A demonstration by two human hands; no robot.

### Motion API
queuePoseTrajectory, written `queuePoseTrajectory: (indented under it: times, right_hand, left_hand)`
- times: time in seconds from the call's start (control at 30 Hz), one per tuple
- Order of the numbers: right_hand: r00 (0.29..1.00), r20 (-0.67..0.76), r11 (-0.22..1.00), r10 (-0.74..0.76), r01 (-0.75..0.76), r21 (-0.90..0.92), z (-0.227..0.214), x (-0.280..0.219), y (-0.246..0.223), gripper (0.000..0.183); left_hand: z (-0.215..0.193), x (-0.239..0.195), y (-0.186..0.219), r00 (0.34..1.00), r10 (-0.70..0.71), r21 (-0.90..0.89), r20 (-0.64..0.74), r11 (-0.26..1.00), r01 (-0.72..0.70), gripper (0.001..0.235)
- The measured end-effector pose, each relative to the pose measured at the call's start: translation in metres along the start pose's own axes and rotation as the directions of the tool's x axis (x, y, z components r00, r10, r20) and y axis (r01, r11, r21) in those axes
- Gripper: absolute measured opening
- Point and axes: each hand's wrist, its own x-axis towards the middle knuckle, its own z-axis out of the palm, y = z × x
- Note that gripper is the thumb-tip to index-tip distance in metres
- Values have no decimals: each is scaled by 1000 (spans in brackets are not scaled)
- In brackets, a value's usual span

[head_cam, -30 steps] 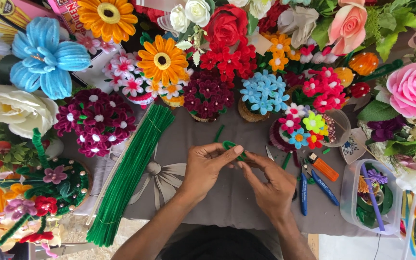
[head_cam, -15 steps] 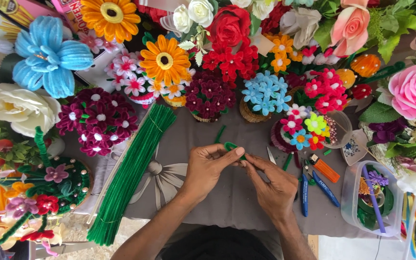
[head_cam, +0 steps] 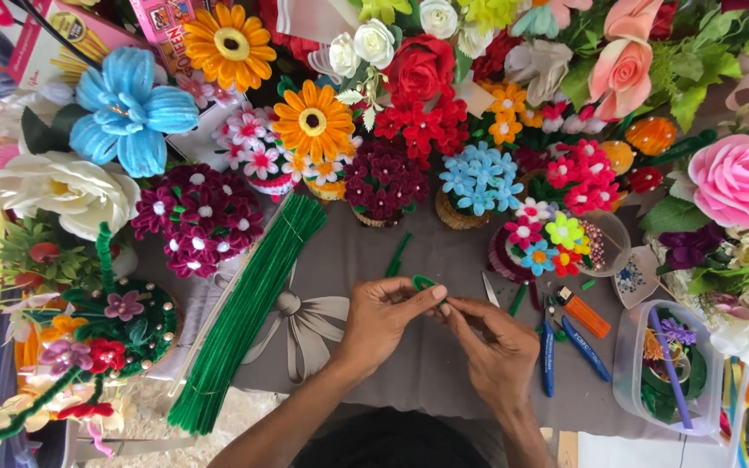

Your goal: Wrapping green floral tape around wire stems to create components for artificial flower arrangements.

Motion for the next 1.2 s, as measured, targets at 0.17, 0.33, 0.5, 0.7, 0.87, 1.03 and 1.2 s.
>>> queuePoseTrajectory:
  times: [0.17,0.33,0.5,0.7,0.87,1.03,1.2]
  right_hand:
    - [986,7,977,169,-168,132,-2,-6,-13,17]
    - [946,-12,933,323,-317,172,-6,-6,-18,16]
    - [813,158,714,561,-571,404,-12,-11,-7,15]
    - [706,277,477,652,-665,575,-13,-26,14,11]
    - [685,291,443,668,-680,584,-12,-29,10,10]
    - [692,300,432,657,-671,602,-10,-35,13,11]
    - [681,268,437,681,-672,597,-7,-39,7,10]
  left_hand:
    - [4,-9,6,998,-65,-26,-14,998,65,19]
    - [-6,-11,2,995,-52,50,82,998,48,37]
    - [-13,-13,3,965,134,73,224,985,-154,26]
    - [-14,-13,-6,978,69,-2,198,998,-70,34]
    - [-12,-20,-2,982,99,-16,159,995,-97,30]
    - [-13,-23,-1,988,106,21,113,994,-109,29]
    - [-15,-27,-3,986,129,46,109,990,-134,26]
